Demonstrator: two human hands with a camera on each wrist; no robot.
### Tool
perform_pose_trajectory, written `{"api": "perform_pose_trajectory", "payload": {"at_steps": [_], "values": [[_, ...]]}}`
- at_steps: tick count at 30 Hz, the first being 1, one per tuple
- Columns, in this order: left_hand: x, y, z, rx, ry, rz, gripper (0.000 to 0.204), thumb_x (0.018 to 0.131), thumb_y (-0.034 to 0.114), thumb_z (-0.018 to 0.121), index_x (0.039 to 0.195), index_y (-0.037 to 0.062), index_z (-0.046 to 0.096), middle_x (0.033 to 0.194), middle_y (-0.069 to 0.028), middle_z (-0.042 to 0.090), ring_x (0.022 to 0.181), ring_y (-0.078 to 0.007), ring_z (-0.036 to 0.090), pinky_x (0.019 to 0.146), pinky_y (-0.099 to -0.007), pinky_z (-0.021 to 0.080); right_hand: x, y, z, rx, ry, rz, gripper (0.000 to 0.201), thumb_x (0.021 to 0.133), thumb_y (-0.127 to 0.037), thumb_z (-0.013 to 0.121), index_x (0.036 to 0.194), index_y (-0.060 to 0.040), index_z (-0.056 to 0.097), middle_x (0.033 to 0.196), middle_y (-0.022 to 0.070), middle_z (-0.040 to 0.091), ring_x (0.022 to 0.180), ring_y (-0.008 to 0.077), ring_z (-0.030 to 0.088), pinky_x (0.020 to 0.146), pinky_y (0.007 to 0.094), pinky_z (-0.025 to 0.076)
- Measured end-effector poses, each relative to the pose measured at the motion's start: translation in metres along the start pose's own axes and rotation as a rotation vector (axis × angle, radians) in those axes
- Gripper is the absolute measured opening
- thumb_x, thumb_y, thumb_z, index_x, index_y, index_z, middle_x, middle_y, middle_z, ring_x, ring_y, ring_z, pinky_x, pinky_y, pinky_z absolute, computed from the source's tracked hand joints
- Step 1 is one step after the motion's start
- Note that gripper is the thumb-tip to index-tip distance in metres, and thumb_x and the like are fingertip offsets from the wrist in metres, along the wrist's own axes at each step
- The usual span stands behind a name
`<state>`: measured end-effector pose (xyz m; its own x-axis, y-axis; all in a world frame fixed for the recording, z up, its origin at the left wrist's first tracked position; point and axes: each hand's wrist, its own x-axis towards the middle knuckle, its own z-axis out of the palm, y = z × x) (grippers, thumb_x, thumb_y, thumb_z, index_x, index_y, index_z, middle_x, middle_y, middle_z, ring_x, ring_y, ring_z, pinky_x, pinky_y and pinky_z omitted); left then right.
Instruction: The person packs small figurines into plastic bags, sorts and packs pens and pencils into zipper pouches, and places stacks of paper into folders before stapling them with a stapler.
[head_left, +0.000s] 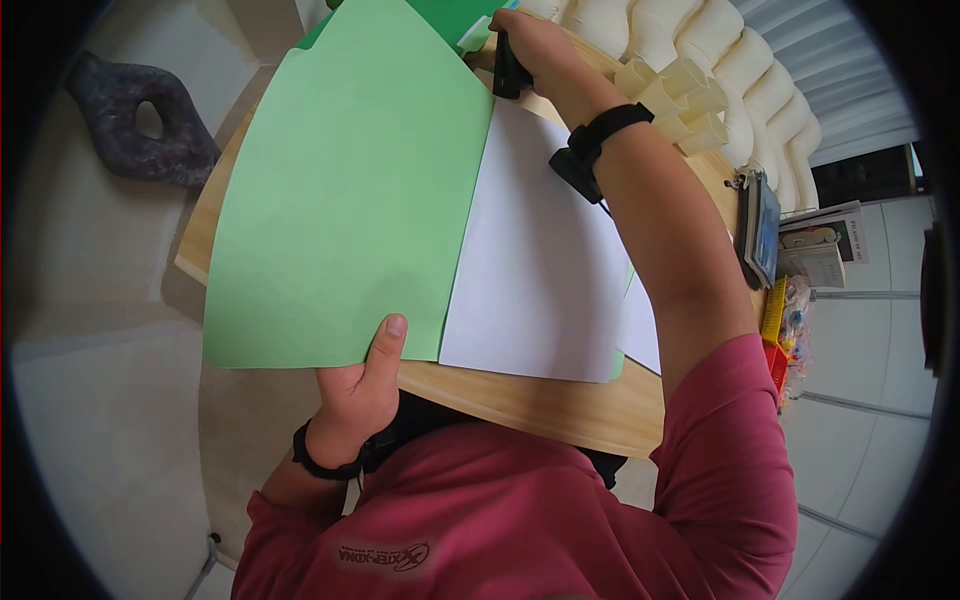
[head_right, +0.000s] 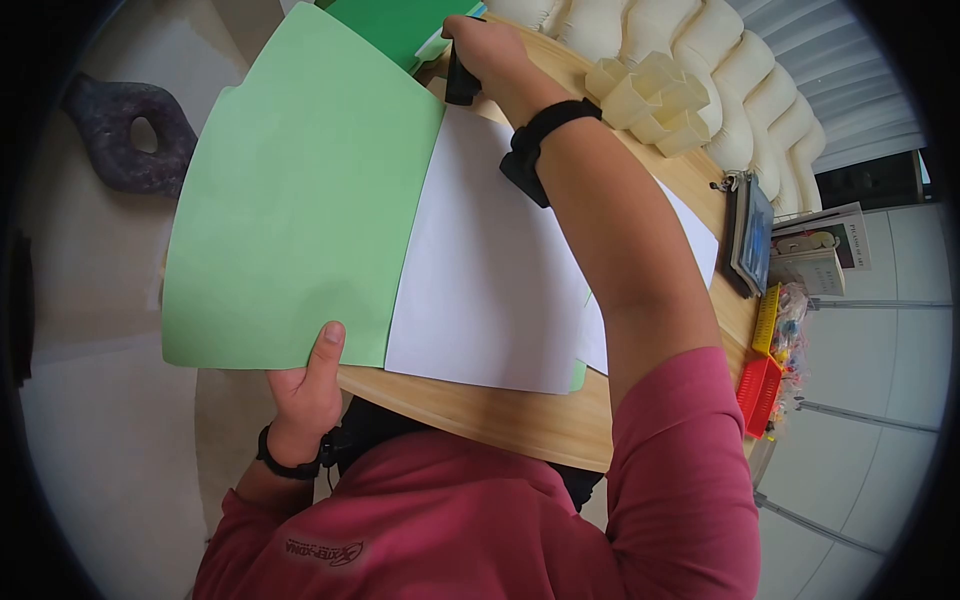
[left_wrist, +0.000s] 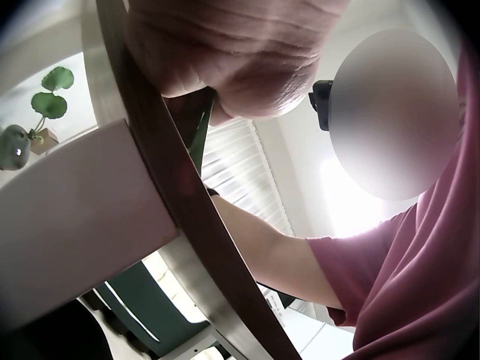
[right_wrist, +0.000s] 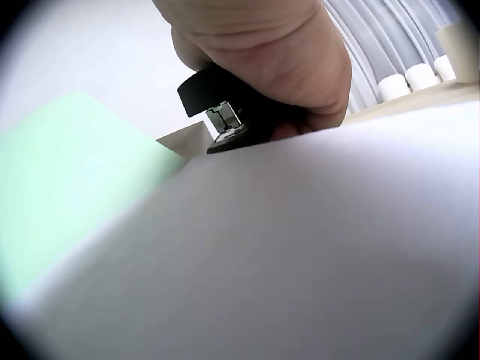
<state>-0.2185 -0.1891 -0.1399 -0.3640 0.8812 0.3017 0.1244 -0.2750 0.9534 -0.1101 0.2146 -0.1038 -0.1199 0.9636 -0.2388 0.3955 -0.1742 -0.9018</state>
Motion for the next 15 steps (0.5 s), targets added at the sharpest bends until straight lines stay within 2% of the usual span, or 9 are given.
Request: {"api": "perform_pose_trajectory", "payload": {"at_steps": [4,9,10,12,15], "values": [[-0.001,-0.003,-0.002,-0.003,-0.010,0.007,0.020,0.108,0.002,0.062,0.126,-0.0057,0.066,0.114,-0.0050,0.070,0.101,-0.0154,0.062,0.093,-0.0306,0.051,-0.012,-0.003,0.001,-0.052,0.029,0.001,0.055,0.086,-0.039,0.077,0.117,0.0062,0.072,0.104,0.0216,0.071,0.096,0.0407,0.074,0.075,0.0606,0.063],[-0.001,-0.004,0.000,-0.001,-0.011,0.017,0.021,0.108,0.002,0.062,0.127,-0.0056,0.067,0.115,-0.0051,0.070,0.101,-0.0157,0.062,0.094,-0.0307,0.051,-0.003,0.002,0.002,-0.249,0.019,-0.027,0.055,0.089,-0.045,0.073,0.119,0.0011,0.074,0.103,0.0211,0.073,0.104,0.0343,0.074,0.083,0.0494,0.065],[-0.001,-0.004,0.000,0.012,-0.004,0.027,0.021,0.108,0.002,0.062,0.127,-0.0056,0.067,0.115,-0.0051,0.070,0.101,-0.0157,0.062,0.094,-0.0307,0.051,0.001,0.004,0.002,-0.249,0.019,-0.026,0.055,0.089,-0.045,0.073,0.119,0.0011,0.074,0.103,0.0211,0.073,0.104,0.0343,0.074,0.083,0.0494,0.065],[-0.001,-0.003,-0.001,0.017,-0.013,0.025,0.021,0.108,0.002,0.062,0.128,-0.0056,0.067,0.115,-0.0053,0.070,0.102,-0.0158,0.062,0.094,-0.0308,0.051,0.002,0.004,0.004,-0.418,-0.001,-0.180,0.054,0.090,-0.047,0.071,0.117,-0.0004,0.075,0.100,0.0198,0.074,0.099,0.0299,0.075,0.082,0.0432,0.063],[-0.002,-0.003,-0.002,0.010,-0.019,0.015,0.021,0.108,0.002,0.062,0.128,-0.0057,0.067,0.116,-0.0058,0.070,0.103,-0.0162,0.063,0.095,-0.0311,0.051,-0.015,-0.001,0.005,-0.425,0.078,-0.183,0.056,0.089,-0.047,0.072,0.113,0.0035,0.075,0.098,0.0196,0.075,0.092,0.0294,0.075,0.081,0.0420,0.061]]}}
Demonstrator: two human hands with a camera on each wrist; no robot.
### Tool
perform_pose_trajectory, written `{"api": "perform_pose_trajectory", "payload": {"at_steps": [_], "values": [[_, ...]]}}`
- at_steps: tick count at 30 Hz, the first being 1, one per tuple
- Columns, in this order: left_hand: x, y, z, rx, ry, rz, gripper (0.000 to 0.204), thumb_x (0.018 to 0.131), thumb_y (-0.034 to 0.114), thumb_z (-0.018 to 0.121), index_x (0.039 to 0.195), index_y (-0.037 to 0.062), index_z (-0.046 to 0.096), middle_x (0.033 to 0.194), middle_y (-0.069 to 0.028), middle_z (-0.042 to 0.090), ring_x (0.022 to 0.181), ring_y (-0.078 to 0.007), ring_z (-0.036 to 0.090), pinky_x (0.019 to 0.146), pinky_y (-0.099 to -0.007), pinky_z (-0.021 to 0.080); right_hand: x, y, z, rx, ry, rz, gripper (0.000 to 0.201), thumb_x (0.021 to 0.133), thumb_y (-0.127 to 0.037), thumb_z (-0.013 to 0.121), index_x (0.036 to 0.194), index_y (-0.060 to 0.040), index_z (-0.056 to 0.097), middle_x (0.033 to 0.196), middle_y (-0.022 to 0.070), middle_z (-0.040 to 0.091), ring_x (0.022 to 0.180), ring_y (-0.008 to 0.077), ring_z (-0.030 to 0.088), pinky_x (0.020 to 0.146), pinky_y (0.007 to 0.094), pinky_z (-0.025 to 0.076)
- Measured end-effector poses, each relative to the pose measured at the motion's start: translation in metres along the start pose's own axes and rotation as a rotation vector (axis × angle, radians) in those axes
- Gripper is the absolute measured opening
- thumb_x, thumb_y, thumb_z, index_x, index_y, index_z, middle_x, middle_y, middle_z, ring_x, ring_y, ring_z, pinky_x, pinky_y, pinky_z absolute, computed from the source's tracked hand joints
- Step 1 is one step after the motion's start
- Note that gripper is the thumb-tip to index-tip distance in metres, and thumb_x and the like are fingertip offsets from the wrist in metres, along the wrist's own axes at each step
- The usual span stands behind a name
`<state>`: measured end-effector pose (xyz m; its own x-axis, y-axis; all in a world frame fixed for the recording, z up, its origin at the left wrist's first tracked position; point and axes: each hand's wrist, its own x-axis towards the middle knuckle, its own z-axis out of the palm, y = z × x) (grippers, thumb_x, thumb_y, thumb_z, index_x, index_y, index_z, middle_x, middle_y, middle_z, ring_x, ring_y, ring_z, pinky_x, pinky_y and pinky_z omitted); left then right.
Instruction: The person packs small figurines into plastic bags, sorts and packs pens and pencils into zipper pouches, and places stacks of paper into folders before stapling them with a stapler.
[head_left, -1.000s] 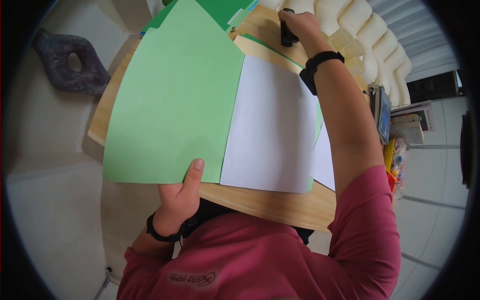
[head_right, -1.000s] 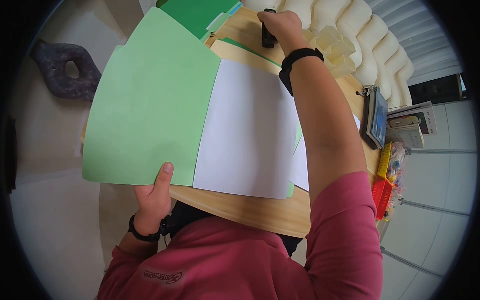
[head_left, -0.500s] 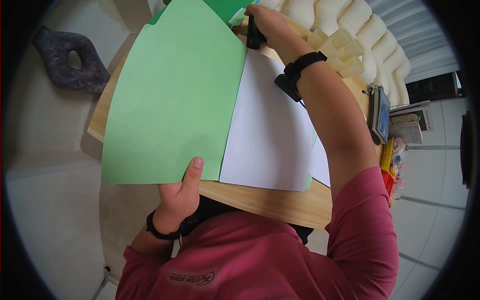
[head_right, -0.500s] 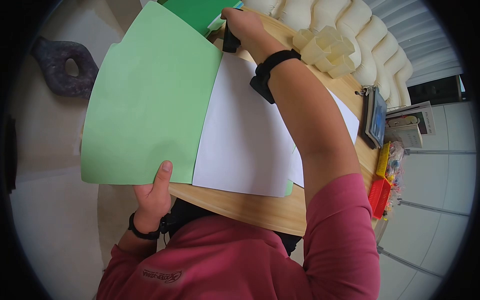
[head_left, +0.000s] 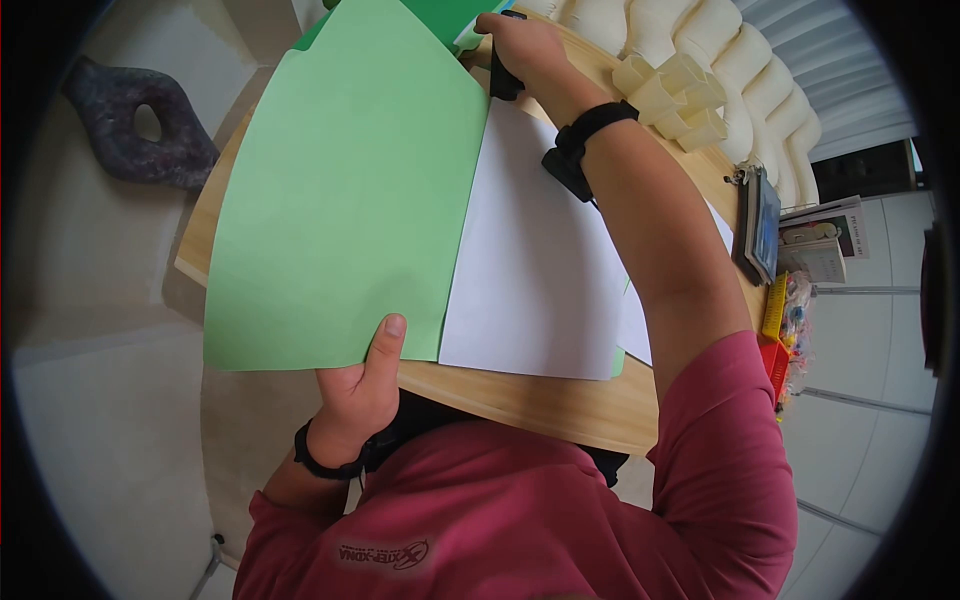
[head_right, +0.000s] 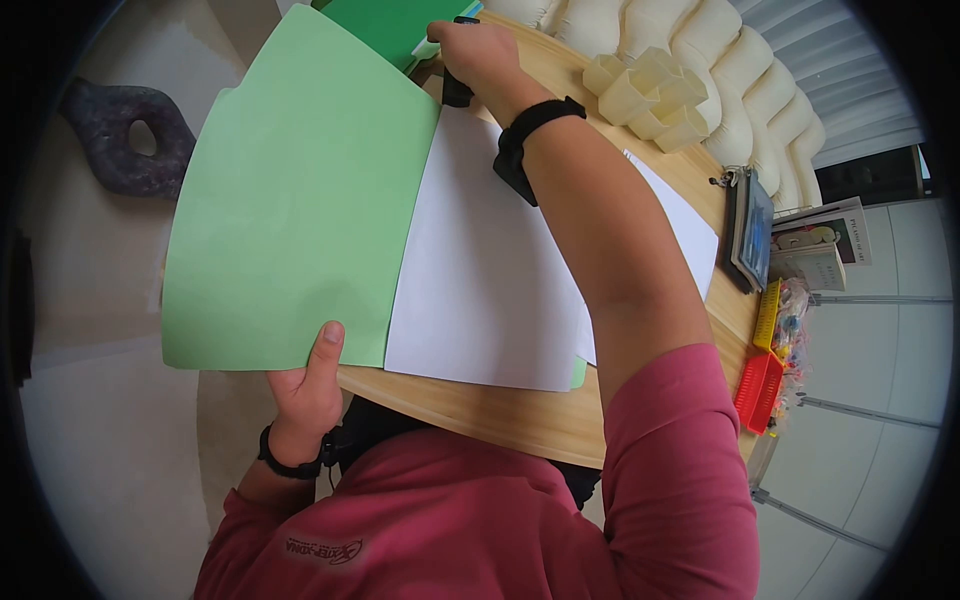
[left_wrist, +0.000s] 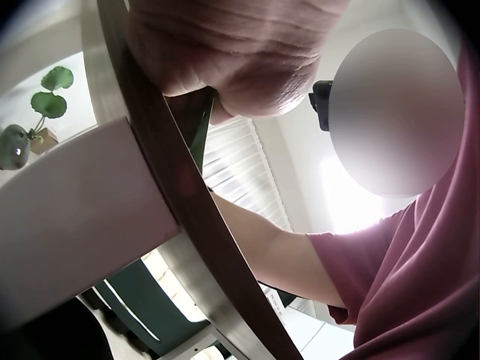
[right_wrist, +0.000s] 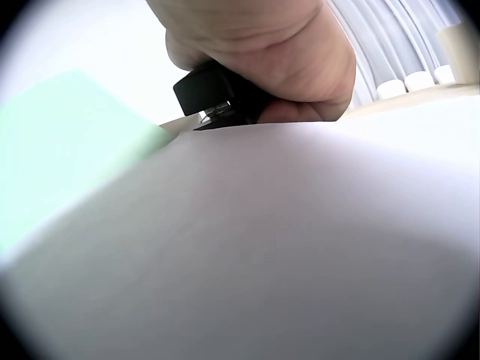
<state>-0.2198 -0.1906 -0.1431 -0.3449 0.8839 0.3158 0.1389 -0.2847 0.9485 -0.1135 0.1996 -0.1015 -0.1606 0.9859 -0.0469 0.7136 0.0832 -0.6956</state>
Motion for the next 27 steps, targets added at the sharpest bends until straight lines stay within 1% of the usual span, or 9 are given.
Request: {"api": "perform_pose_trajectory", "payload": {"at_steps": [4,6,7,8,10,14,16,19,27], "values": [[0.000,0.001,0.001,-0.017,0.011,0.002,0.022,0.108,0.001,0.062,0.129,-0.0059,0.067,0.119,-0.0069,0.071,0.106,-0.0169,0.065,0.098,-0.0317,0.051,0.013,0.004,-0.011,0.242,0.072,0.122,0.054,0.087,-0.042,0.077,0.109,0.0071,0.074,0.100,0.0201,0.076,0.086,0.0299,0.076,0.076,0.0436,0.061],[0.000,0.000,-0.001,-0.008,-0.001,0.004,0.023,0.108,0.001,0.062,0.129,-0.0059,0.067,0.120,-0.0073,0.071,0.107,-0.0172,0.065,0.098,-0.0320,0.051,0.033,0.013,-0.022,0.218,0.126,0.077,0.052,0.095,-0.044,0.063,0.119,0.0005,0.075,0.098,0.0193,0.074,0.086,0.0273,0.069,0.075,0.0434,0.052],[0.000,0.000,-0.001,-0.002,-0.012,0.009,0.023,0.108,0.001,0.062,0.130,-0.0059,0.067,0.121,-0.0077,0.071,0.108,-0.0175,0.065,0.099,-0.0323,0.051,0.034,0.015,-0.032,0.228,0.134,0.195,0.055,0.092,-0.043,0.067,0.126,-0.0002,0.075,0.110,0.0233,0.077,0.094,0.0286,0.072,0.085,0.0427,0.053],[0.001,0.000,0.000,-0.005,-0.011,0.013,0.023,0.108,0.001,0.062,0.130,-0.0059,0.067,0.121,-0.0077,0.071,0.108,-0.0175,0.065,0.099,-0.0323,0.051,0.035,0.018,-0.037,0.227,0.138,0.192,0.055,0.092,-0.043,0.067,0.126,-0.0002,0.075,0.110,0.0233,0.077,0.094,0.0286,0.072,0.085,0.0427,0.053],[0.001,0.001,0.000,-0.021,-0.011,0.008,0.025,0.108,0.000,0.062,0.131,-0.0061,0.066,0.122,-0.0084,0.071,0.109,-0.0180,0.065,0.100,-0.0330,0.051,0.045,0.037,-0.043,0.289,0.139,0.282,0.051,0.083,-0.037,0.083,0.109,0.0052,0.071,0.099,0.0172,0.070,0.080,0.0261,0.071,0.069,0.0430,0.059],[0.000,0.000,-0.001,0.003,-0.016,0.017,0.026,0.108,0.000,0.061,0.133,-0.0063,0.065,0.124,-0.0090,0.070,0.111,-0.0186,0.065,0.101,-0.0336,0.051,0.045,0.054,-0.053,0.144,0.158,0.328,0.047,0.086,-0.036,0.082,0.107,0.0052,0.072,0.098,0.0148,0.070,0.079,0.0266,0.070,0.067,0.0427,0.059],[0.000,-0.001,-0.001,0.012,-0.030,0.012,0.027,0.108,0.000,0.061,0.134,-0.0065,0.064,0.127,-0.0097,0.070,0.113,-0.0189,0.065,0.103,-0.0341,0.051,0.034,0.053,-0.056,0.115,0.184,0.311,0.050,0.089,-0.037,0.077,0.111,0.0072,0.074,0.104,0.0192,0.075,0.086,0.0318,0.074,0.075,0.0442,0.060],[-0.002,-0.001,0.001,0.005,-0.015,-0.008,0.027,0.108,0.000,0.061,0.134,-0.0064,0.064,0.127,-0.0101,0.070,0.115,-0.0189,0.065,0.104,-0.0344,0.050,0.016,0.047,-0.062,-0.143,0.190,0.235,0.038,0.091,-0.027,0.062,0.111,0.0031,0.076,0.117,0.0257,0.077,0.108,0.0425,0.074,0.094,0.0437,0.058],[-0.003,0.005,0.004,0.040,-0.009,-0.032,0.030,0.109,0.002,0.060,0.136,-0.0079,0.063,0.131,-0.0119,0.069,0.118,-0.0212,0.065,0.108,-0.0360,0.048,0.017,0.058,-0.065,-0.151,0.251,0.168,0.034,0.090,-0.027,0.067,0.106,0.0011,0.079,0.111,0.0242,0.078,0.108,0.0415,0.075,0.093,0.0463,0.059]]}}
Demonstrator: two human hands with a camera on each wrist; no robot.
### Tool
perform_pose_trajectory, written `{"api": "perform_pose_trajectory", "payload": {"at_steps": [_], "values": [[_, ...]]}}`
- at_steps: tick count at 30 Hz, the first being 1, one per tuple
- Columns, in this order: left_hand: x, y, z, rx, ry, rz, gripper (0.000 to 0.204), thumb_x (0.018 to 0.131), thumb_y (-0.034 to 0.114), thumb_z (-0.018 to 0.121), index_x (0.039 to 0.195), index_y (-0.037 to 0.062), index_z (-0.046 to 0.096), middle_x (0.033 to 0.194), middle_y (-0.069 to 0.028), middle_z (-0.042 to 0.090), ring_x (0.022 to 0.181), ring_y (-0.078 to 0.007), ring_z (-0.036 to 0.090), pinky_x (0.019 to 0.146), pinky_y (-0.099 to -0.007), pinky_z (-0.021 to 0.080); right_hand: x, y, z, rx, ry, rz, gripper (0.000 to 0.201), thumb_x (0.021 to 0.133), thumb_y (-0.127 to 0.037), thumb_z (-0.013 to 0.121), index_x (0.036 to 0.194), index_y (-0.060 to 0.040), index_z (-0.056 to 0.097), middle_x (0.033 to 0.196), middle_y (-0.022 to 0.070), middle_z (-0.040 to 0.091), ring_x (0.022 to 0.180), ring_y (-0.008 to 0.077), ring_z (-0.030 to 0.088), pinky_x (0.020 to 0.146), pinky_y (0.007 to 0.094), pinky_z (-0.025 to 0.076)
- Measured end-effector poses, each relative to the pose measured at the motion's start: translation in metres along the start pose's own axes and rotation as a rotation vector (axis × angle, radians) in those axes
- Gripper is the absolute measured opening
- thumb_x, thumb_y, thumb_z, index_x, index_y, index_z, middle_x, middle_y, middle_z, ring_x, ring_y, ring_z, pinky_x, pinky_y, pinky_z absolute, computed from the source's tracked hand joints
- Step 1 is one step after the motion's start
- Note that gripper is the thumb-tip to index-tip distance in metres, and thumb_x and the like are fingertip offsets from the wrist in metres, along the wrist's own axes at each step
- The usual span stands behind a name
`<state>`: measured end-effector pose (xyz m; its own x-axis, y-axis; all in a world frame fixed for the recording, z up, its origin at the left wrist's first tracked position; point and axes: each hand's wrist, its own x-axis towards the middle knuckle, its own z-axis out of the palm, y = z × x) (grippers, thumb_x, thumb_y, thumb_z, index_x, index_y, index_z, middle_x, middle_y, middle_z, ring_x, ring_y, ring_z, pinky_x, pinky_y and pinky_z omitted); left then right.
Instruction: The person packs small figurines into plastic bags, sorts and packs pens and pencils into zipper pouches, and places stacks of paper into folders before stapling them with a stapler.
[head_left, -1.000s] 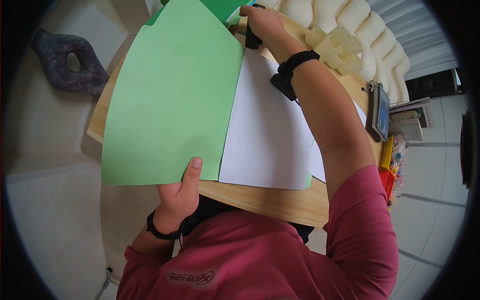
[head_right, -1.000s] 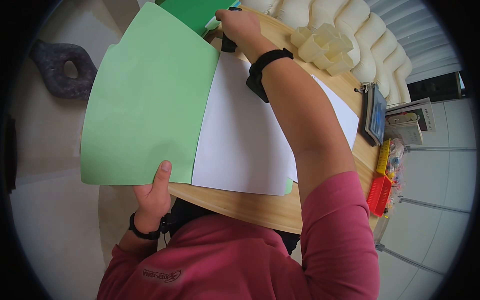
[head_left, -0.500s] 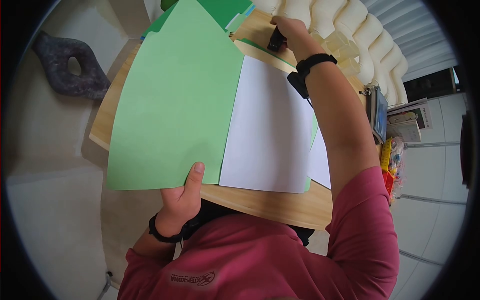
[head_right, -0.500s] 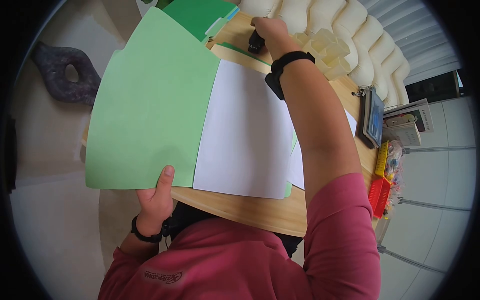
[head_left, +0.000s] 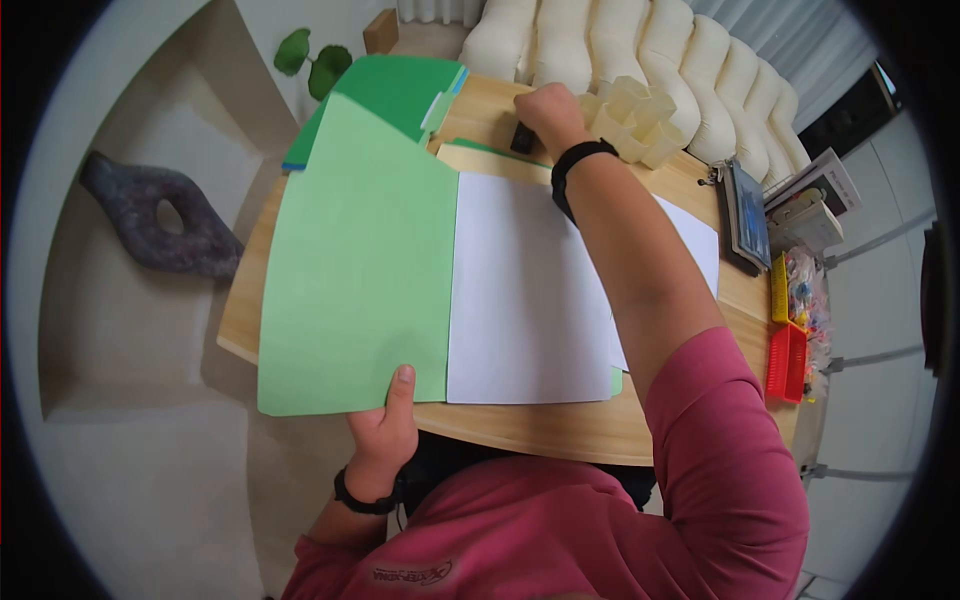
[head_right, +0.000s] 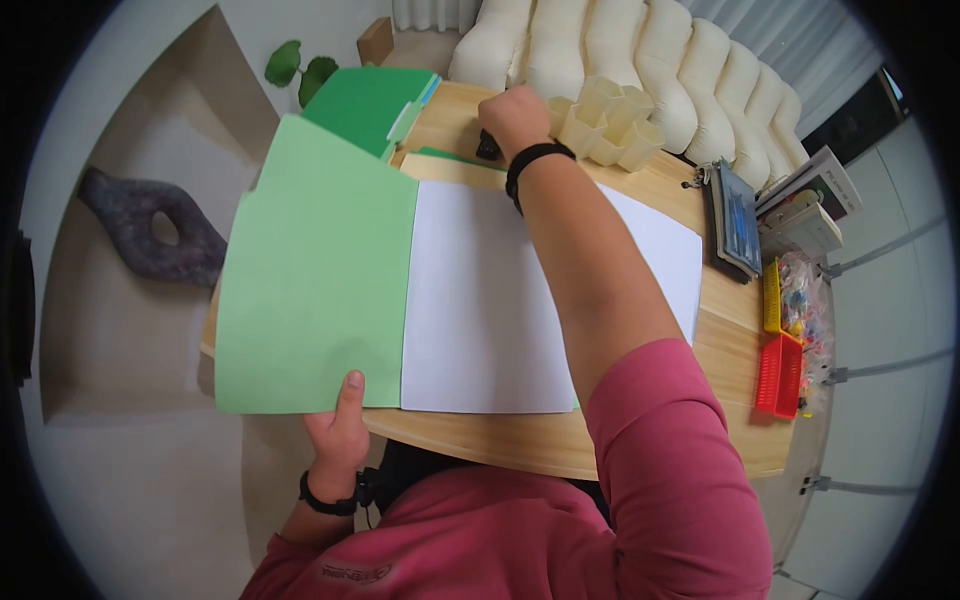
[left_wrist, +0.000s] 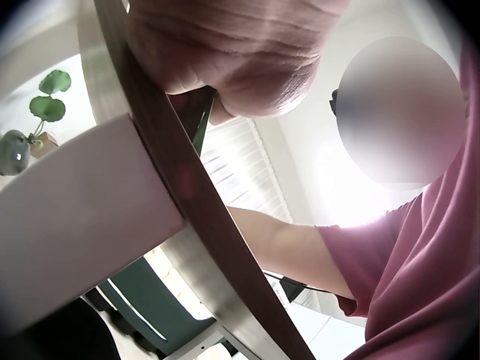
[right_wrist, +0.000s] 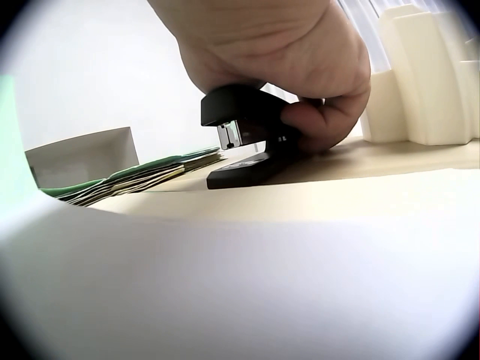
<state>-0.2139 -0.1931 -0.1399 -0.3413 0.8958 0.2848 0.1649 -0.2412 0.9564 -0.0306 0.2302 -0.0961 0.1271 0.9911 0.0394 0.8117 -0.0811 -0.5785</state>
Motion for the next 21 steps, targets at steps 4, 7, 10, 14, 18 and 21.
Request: {"api": "perform_pose_trajectory", "payload": {"at_steps": [4,7,10,14,18,21], "values": [[-0.002,-0.006,-0.002,0.000,-0.006,0.003,0.030,0.109,0.003,0.060,0.137,-0.0080,0.063,0.132,-0.0122,0.069,0.121,-0.0209,0.064,0.109,-0.0360,0.047,-0.010,-0.005,-0.012,0.071,0.004,0.035,0.042,0.094,-0.039,0.071,0.107,0.0004,0.079,0.110,0.0223,0.079,0.108,0.0406,0.075,0.093,0.0461,0.060],[-0.002,-0.007,-0.002,0.006,-0.017,-0.007,0.030,0.109,0.003,0.060,0.137,-0.0078,0.063,0.133,-0.0122,0.069,0.121,-0.0208,0.064,0.110,-0.0358,0.047,-0.015,-0.011,-0.035,0.072,-0.040,0.028,0.050,0.096,-0.047,0.071,0.109,0.0005,0.079,0.109,0.0218,0.079,0.110,0.0404,0.075,0.093,0.0457,0.060],[-0.007,-0.014,-0.001,-0.023,-0.016,-0.037,0.030,0.110,0.002,0.060,0.138,-0.0077,0.063,0.134,-0.0119,0.069,0.122,-0.0197,0.063,0.110,-0.0357,0.047,-0.048,-0.014,-0.083,0.036,-0.046,-0.048,0.055,0.097,-0.050,0.067,0.099,0.0035,0.078,0.103,0.0241,0.077,0.104,0.0409,0.074,0.090,0.0480,0.059],[-0.005,0.005,0.006,0.119,-0.109,0.127,0.044,0.106,0.022,0.065,0.139,-0.0066,0.063,0.141,-0.0168,0.065,0.123,-0.0259,0.062,0.109,-0.0401,0.048,-0.095,0.009,-0.143,-0.090,-0.136,-0.185,0.061,0.097,-0.052,0.066,0.088,0.0068,0.075,0.093,0.0251,0.075,0.091,0.0407,0.072,0.084,0.0490,0.057],[0.004,0.047,0.017,0.487,-0.226,0.494,0.099,0.088,0.081,0.069,0.143,-0.0022,0.065,0.155,-0.0290,0.053,0.122,-0.0443,0.059,0.107,-0.0508,0.049,-0.169,0.059,-0.189,-0.013,-0.204,-0.197,0.055,0.096,-0.048,0.069,0.091,0.0066,0.076,0.083,0.0234,0.073,0.083,0.0381,0.072,0.079,0.0454,0.057],[-0.005,0.050,0.020,0.426,-0.328,0.455,0.097,0.093,0.081,0.061,0.143,-0.0014,0.064,0.149,-0.0284,0.057,0.122,-0.0408,0.061,0.105,-0.0499,0.051,-0.218,0.115,-0.190,0.168,-0.219,-0.175,0.048,0.097,-0.042,0.070,0.102,0.0044,0.079,0.086,0.0220,0.077,0.080,0.0335,0.074,0.080,0.0422,0.058]]}}
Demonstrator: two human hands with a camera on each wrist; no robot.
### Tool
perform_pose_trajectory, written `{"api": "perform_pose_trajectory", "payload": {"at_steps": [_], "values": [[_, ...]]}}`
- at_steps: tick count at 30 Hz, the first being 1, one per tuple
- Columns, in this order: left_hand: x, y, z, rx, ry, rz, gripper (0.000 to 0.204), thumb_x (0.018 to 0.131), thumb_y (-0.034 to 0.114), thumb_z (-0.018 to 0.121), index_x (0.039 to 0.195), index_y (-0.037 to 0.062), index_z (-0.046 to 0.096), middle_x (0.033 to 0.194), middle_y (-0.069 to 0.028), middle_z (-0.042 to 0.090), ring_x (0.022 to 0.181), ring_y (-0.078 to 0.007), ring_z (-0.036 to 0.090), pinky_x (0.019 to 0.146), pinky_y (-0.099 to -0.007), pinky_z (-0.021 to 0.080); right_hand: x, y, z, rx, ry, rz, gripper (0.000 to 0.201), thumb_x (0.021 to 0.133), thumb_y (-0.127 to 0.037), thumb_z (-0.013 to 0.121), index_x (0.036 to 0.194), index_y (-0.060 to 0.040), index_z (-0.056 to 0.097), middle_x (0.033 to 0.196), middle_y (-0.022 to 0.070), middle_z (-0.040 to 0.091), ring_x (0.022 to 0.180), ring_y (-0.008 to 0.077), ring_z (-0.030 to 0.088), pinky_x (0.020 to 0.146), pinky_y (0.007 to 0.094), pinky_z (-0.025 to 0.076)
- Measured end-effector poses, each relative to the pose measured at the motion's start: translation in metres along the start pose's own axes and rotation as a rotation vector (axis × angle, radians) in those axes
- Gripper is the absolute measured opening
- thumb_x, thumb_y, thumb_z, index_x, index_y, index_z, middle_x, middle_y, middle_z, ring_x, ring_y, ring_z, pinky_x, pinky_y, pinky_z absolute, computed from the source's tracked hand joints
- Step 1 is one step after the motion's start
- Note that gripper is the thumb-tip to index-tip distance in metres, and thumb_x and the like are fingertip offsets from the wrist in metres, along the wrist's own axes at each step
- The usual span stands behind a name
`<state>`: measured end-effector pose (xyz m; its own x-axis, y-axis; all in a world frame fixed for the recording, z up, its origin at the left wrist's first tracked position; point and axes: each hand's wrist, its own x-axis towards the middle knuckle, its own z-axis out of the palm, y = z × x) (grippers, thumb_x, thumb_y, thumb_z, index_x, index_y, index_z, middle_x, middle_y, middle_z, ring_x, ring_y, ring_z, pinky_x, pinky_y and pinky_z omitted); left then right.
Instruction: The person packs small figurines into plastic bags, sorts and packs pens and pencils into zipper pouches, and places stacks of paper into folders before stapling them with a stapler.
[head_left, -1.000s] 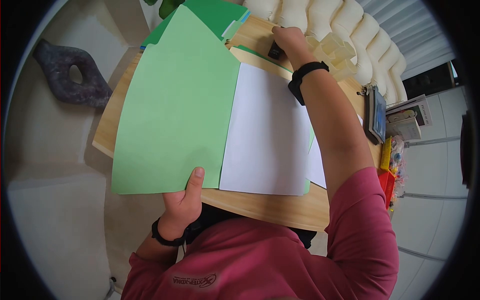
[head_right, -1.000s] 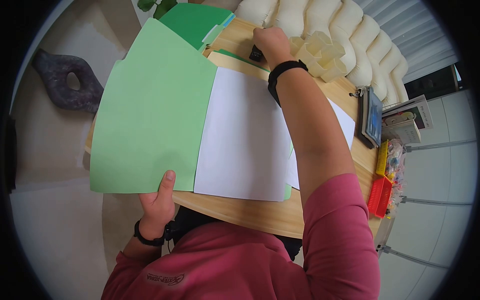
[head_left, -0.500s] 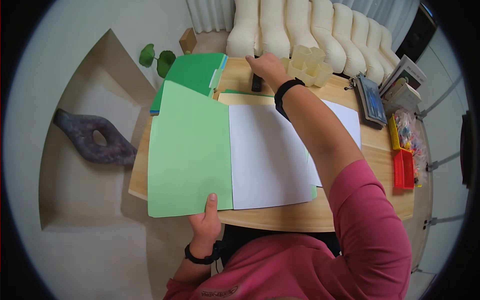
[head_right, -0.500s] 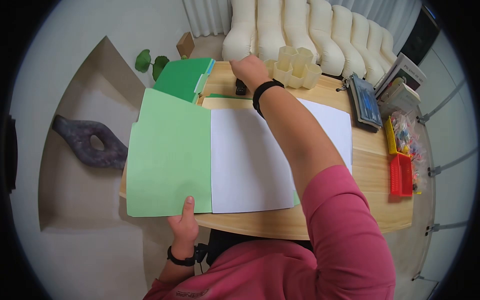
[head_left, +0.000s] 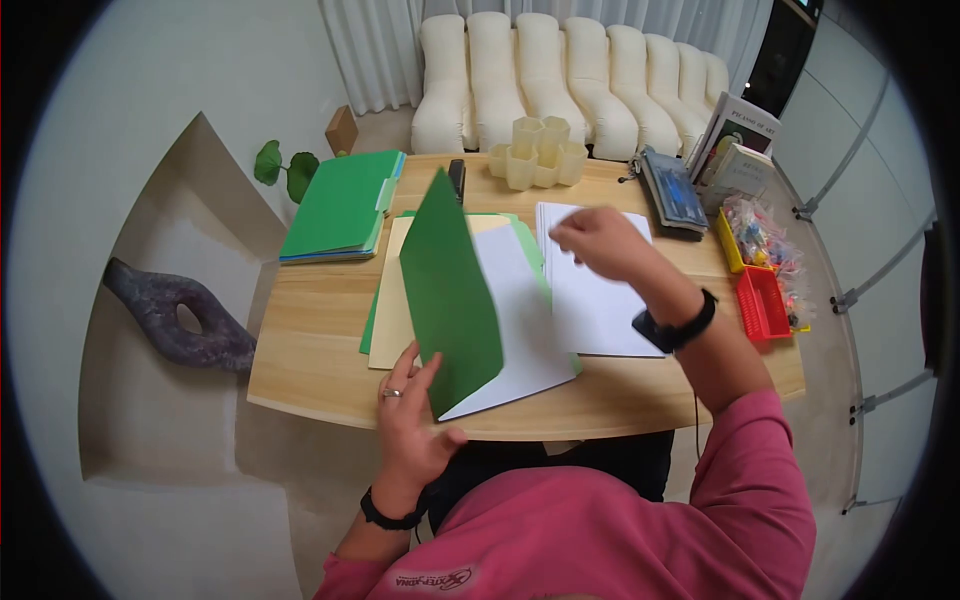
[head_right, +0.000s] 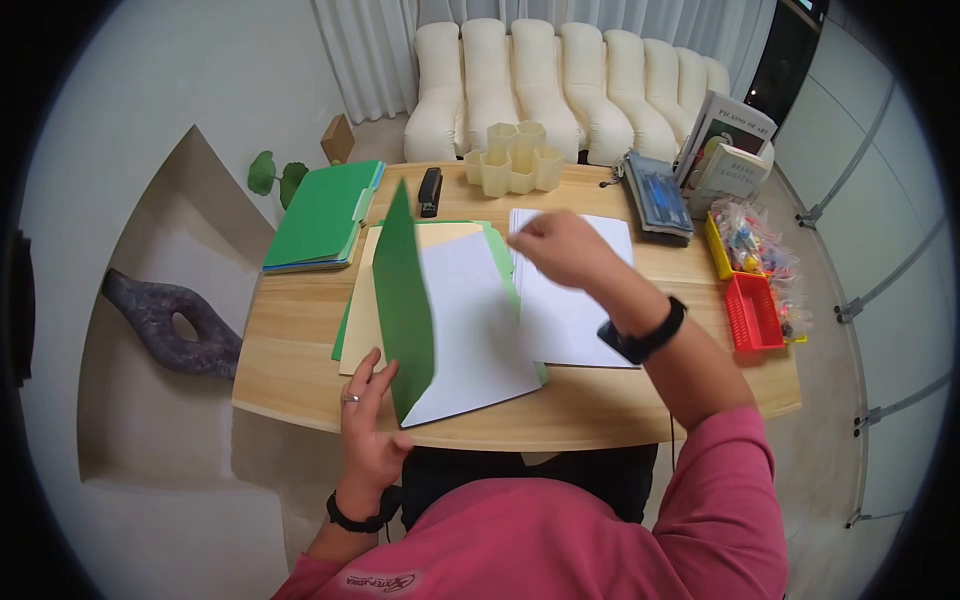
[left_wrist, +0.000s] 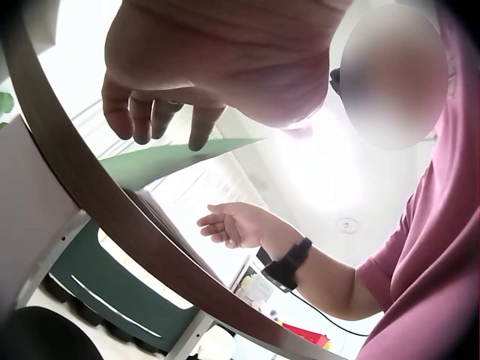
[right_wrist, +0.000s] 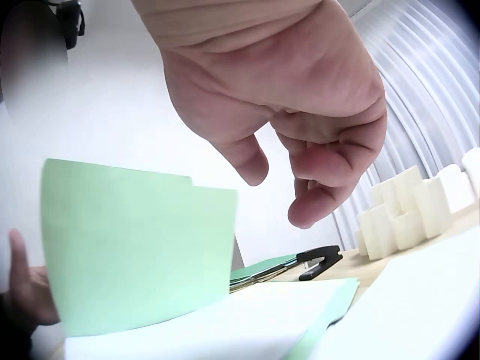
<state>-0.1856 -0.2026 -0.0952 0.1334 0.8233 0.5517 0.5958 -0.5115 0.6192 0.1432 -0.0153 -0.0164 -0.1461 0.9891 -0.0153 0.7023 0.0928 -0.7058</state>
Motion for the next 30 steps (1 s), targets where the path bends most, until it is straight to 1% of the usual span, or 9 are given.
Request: {"api": "perform_pose_trajectory", "payload": {"at_steps": [4,6,10,12,16,21,24,27,30], "values": [[-0.016,0.003,0.010,0.004,0.030,-0.279,0.087,0.098,0.071,0.065,0.147,-0.0006,0.059,0.133,-0.0255,0.065,0.116,-0.0385,0.065,0.098,-0.0491,0.054,-0.086,0.042,0.025,0.121,-0.076,0.070,0.043,0.099,-0.036,0.069,0.119,0.0012,0.078,0.100,0.0207,0.080,0.092,0.0350,0.077,0.086,0.0430,0.060],[-0.017,0.009,0.010,0.306,-0.097,-0.528,0.080,0.099,0.055,0.073,0.155,0.0023,0.051,0.120,-0.0166,0.067,0.099,-0.0293,0.067,0.087,-0.0445,0.054,-0.131,0.026,0.033,-0.042,-0.066,0.097,0.042,0.101,-0.031,0.068,0.128,0.0001,0.074,0.108,0.0224,0.079,0.100,0.0379,0.076,0.090,0.0449,0.059],[-0.014,0.015,0.014,0.396,-0.090,-0.473,0.081,0.096,0.041,0.080,0.160,0.0054,0.044,0.116,-0.0150,0.069,0.089,-0.0284,0.067,0.082,-0.0445,0.055,-0.176,0.011,0.063,-0.036,-0.029,0.042,0.042,0.100,-0.025,0.068,0.134,-0.0001,0.066,0.111,0.0248,0.075,0.102,0.0432,0.072,0.090,0.0500,0.058],[-0.004,0.026,0.014,0.322,-0.140,-0.536,0.088,0.094,0.041,0.081,0.161,0.0002,0.040,0.110,-0.0184,0.070,0.104,-0.0373,0.069,0.089,-0.0509,0.055,-0.185,0.006,0.076,-0.043,0.120,-0.048,0.048,0.098,-0.021,0.067,0.140,0.0015,0.059,0.109,0.0261,0.073,0.100,0.0446,0.071,0.088,0.0532,0.057],[-0.001,0.013,0.020,0.284,-0.141,-0.590,0.087,0.095,0.035,0.081,0.162,-0.0011,0.038,0.104,-0.0145,0.072,0.097,-0.0312,0.071,0.086,-0.0465,0.057,-0.195,0.006,0.091,-0.106,0.164,-0.138,0.057,0.096,-0.013,0.067,0.146,0.0074,0.050,0.111,0.0279,0.071,0.106,0.0467,0.068,0.090,0.0534,0.055],[-0.008,-0.037,0.012,-0.574,-0.091,-0.693,0.044,0.107,0.008,0.062,0.148,-0.0036,0.054,0.099,-0.0039,0.074,0.086,-0.0152,0.070,0.082,-0.0293,0.056,-0.200,0.021,0.093,-0.046,0.219,-0.154,0.066,0.095,-0.012,0.067,0.154,0.0085,0.043,0.128,0.0291,0.064,0.116,0.0464,0.065,0.098,0.0510,0.055],[-0.011,-0.026,-0.017,-0.687,-0.054,-0.855,0.030,0.108,0.003,0.059,0.137,-0.0030,0.061,0.110,-0.0046,0.074,0.095,-0.0148,0.069,0.086,-0.0290,0.056,-0.207,0.024,0.086,0.062,0.155,-0.101,0.071,0.097,-0.015,0.069,0.157,0.0079,0.039,0.141,0.0294,0.058,0.126,0.0440,0.062,0.102,0.0486,0.054],[-0.024,-0.012,-0.014,-0.539,0.164,-0.546,0.025,0.109,0.004,0.059,0.133,-0.0008,0.061,0.121,-0.0061,0.072,0.104,-0.0139,0.067,0.090,-0.0300,0.056,-0.212,0.023,0.081,0.281,0.101,-0.023,0.078,0.099,-0.022,0.073,0.161,0.0057,0.035,0.151,0.0279,0.053,0.136,0.0405,0.058,0.107,0.0472,0.053],[-0.032,0.011,-0.005,-0.584,0.191,-0.394,0.025,0.110,0.004,0.058,0.134,0.0008,0.062,0.130,-0.0071,0.069,0.114,-0.0141,0.064,0.098,-0.0333,0.054,-0.214,0.017,0.077,0.474,0.124,-0.014,0.088,0.100,-0.027,0.077,0.166,0.0026,0.028,0.156,0.0253,0.051,0.143,0.0375,0.054,0.111,0.0466,0.050]]}}
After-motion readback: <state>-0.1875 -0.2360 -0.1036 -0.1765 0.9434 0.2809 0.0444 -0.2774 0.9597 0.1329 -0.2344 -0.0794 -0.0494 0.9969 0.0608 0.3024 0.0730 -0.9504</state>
